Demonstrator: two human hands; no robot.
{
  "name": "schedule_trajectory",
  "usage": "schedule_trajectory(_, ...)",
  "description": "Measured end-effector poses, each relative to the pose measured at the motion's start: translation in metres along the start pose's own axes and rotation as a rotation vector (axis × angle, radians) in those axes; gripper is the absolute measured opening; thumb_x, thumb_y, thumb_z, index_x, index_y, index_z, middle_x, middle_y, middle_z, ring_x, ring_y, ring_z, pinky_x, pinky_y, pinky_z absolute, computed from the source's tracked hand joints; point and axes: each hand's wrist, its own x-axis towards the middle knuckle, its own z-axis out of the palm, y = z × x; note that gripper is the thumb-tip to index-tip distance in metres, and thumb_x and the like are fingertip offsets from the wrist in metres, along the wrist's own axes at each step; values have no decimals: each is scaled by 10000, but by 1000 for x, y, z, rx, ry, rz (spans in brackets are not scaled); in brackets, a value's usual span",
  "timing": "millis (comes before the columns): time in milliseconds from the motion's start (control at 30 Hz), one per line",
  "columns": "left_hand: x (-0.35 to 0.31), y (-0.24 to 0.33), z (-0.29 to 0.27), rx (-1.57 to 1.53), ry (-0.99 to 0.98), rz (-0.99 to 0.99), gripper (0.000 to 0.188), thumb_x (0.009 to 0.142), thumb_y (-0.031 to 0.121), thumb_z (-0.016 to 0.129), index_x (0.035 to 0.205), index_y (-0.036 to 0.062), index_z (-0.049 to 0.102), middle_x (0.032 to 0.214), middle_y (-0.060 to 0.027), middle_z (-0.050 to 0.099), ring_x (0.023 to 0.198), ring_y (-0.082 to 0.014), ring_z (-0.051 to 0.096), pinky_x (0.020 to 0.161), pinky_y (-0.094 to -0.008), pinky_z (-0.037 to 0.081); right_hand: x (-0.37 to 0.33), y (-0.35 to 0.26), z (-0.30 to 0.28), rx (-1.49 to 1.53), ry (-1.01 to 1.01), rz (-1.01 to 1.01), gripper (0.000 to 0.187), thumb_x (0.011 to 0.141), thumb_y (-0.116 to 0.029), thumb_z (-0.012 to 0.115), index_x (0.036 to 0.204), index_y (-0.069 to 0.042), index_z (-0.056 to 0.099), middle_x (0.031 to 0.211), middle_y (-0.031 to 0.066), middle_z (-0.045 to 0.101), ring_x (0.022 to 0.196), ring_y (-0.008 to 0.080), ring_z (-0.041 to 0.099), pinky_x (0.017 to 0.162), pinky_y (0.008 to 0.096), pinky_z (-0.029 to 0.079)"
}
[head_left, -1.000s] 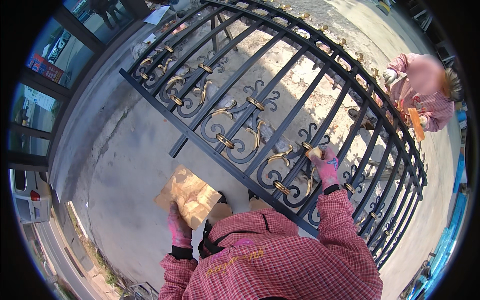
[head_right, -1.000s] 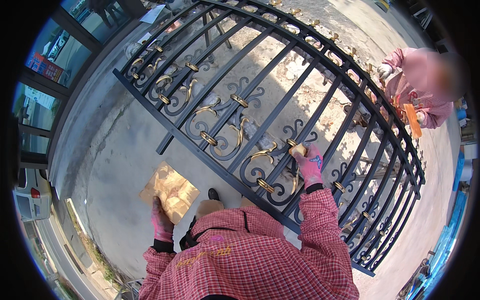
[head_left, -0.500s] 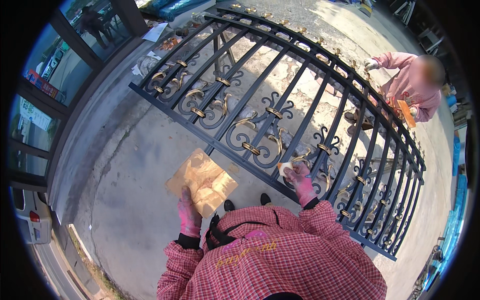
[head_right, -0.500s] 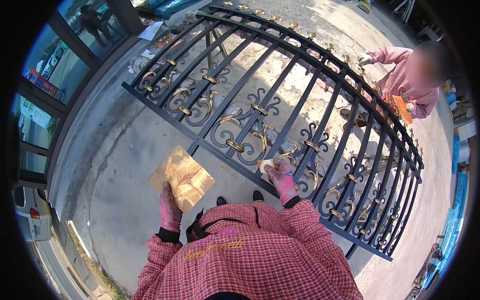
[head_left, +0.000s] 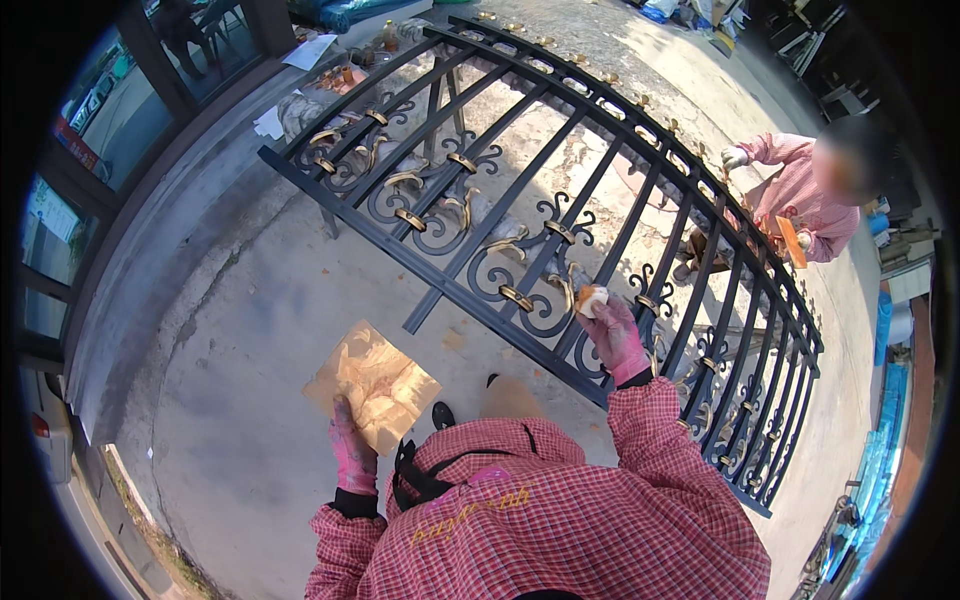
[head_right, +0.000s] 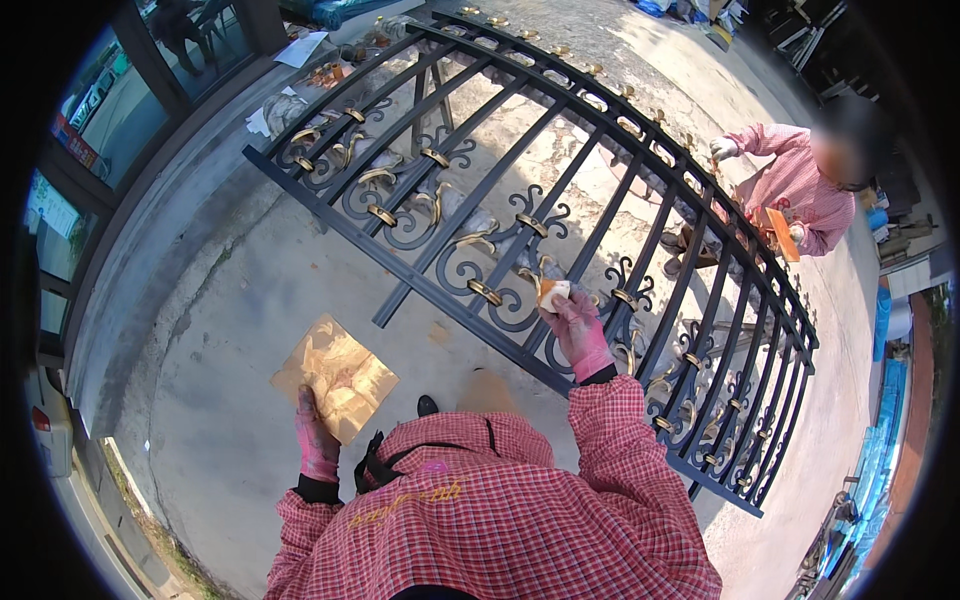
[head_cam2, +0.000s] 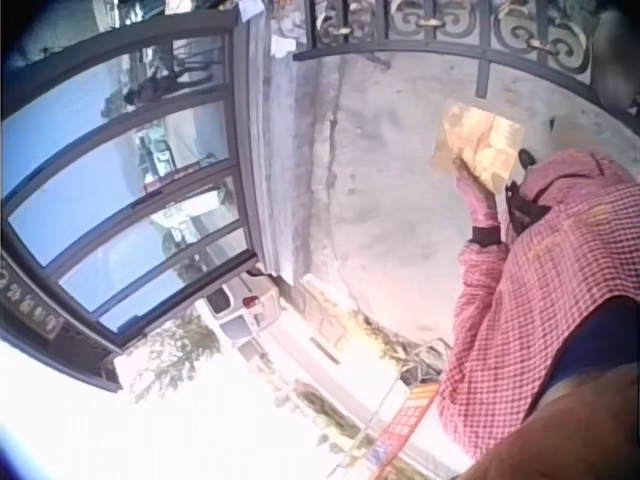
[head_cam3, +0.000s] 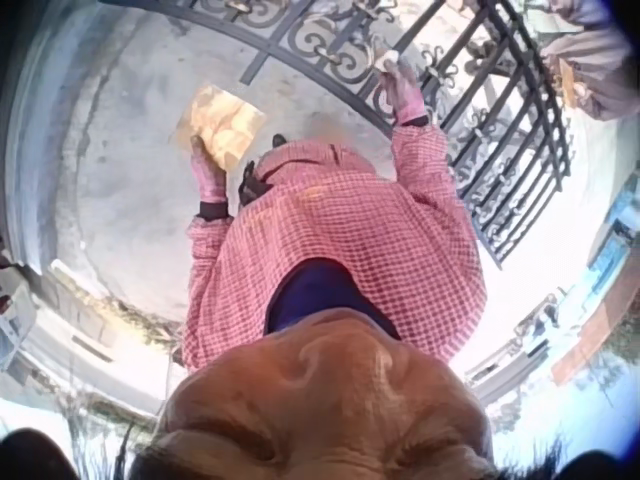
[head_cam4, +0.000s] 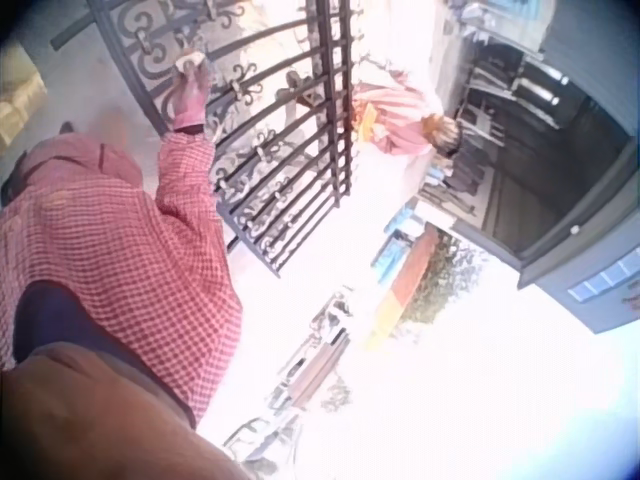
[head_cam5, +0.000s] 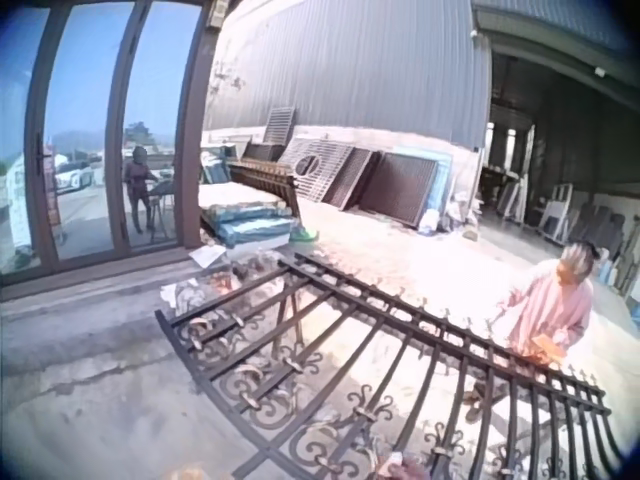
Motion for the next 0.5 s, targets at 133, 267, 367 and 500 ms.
schedule_trajectory(133, 6, 2, -1, -19, 50, 33, 654, 939, 491, 428, 1321, -37, 379, 1243, -154, 519, 1085, -232, 563, 898, -327, 479, 49, -32, -8, 78, -153, -2, 371, 890, -84, 581, 1243, -32, 479, 1170, 78, 574, 1087, 206, 559, 901, 331, 503)
schedule_trajectory(267, 13, 0, 6, -75, 133, 87, 643, 942, 489, 427, 1310, -37, 390, 1235, -156, 513, 1071, -232, 564, 887, -328, 481, 105, -50, -10, 74, -264, -43, 386, 882, -126, 613, 1234, -37, 482, 1173, 85, 574, 1058, 206, 579, 899, 329, 512)
schedule_trajectory(367, 14, 8, 16, -67, 221, 114, 659, 944, 496, 420, 1324, -39, 375, 1273, -156, 490, 1103, -238, 546, 912, -334, 468, 149, -71, 11, -167, -239, -60, 365, 845, -46, 633, 1186, -14, 507, 1117, 87, 594, 984, 174, 603, 864, 280, 507)
schedule_trajectory(500, 14, 4, 20, -126, 277, 94, 599, 958, 451, 421, 1347, -3, 370, 1310, -116, 477, 1147, -223, 518, 963, -334, 434, 204, -78, 11, -963, -285, -175, 366, 764, 58, 611, 1114, -7, 529, 984, 95, 592, 904, 190, 595, 786, 268, 472)
